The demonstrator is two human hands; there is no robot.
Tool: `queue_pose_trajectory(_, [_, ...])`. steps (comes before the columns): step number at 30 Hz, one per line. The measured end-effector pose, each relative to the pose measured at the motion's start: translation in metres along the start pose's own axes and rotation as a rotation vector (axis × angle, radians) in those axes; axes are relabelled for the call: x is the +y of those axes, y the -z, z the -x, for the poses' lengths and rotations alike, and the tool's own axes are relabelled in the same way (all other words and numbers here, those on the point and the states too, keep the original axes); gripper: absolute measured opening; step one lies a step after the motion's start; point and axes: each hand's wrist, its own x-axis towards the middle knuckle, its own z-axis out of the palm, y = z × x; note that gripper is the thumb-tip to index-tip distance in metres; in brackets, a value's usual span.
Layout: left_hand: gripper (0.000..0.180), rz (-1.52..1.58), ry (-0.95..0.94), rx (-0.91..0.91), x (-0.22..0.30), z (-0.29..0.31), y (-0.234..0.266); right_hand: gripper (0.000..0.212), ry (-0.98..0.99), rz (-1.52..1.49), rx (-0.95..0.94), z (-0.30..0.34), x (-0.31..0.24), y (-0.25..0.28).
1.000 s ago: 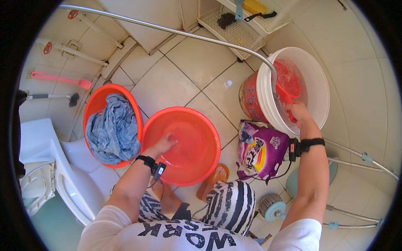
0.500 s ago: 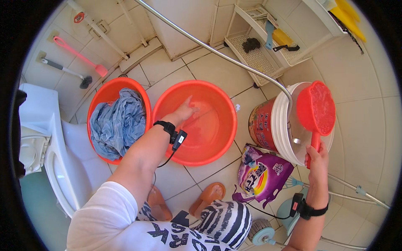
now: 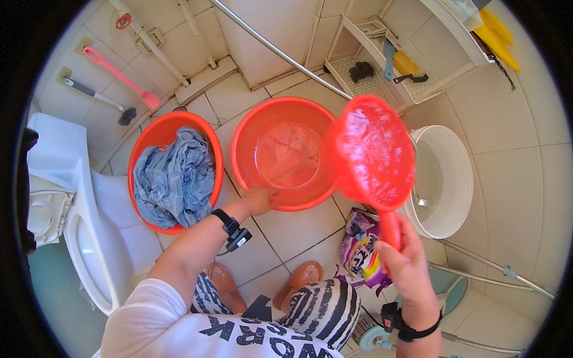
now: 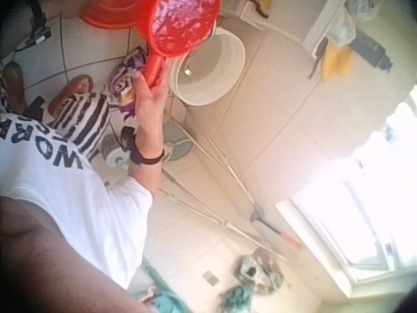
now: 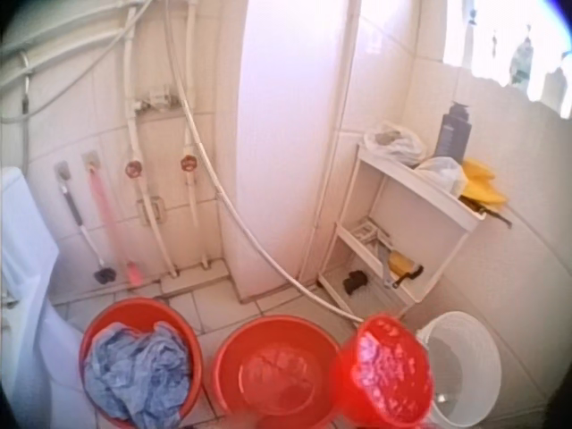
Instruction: The person hand-washes clothes in two orange basins filled with soapy water in a bathroom. They agitate and rinse a blue garment and a red-and-white striped cloth, then wring them out and transfer them between basins.
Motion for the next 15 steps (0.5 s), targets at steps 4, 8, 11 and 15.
queue_pose_trajectory(4, [0.042,-0.147,0.038,-0.05,-0.008,0.017,-0.022,0.049,-0.077,0.043,-0.167,-0.027,0.038,-0.019])
queue_pose_trajectory(8, [0.035,0.19,0.123,0.073,-0.023,0.0,-0.049,0.053,0.055,0.464,-0.146,-0.061,0.079,-0.04])
queue_pose_trajectory(11, [0.031,0.595,-0.016,0.343,-0.034,-0.029,-0.063,0.053,0.103,0.72,-0.142,-0.07,0.093,-0.046])
queue_pose_trajectory(15, [0.026,0.85,0.178,0.277,-0.027,-0.048,-0.059,0.06,0.129,0.936,-0.104,-0.075,0.1,-0.051])
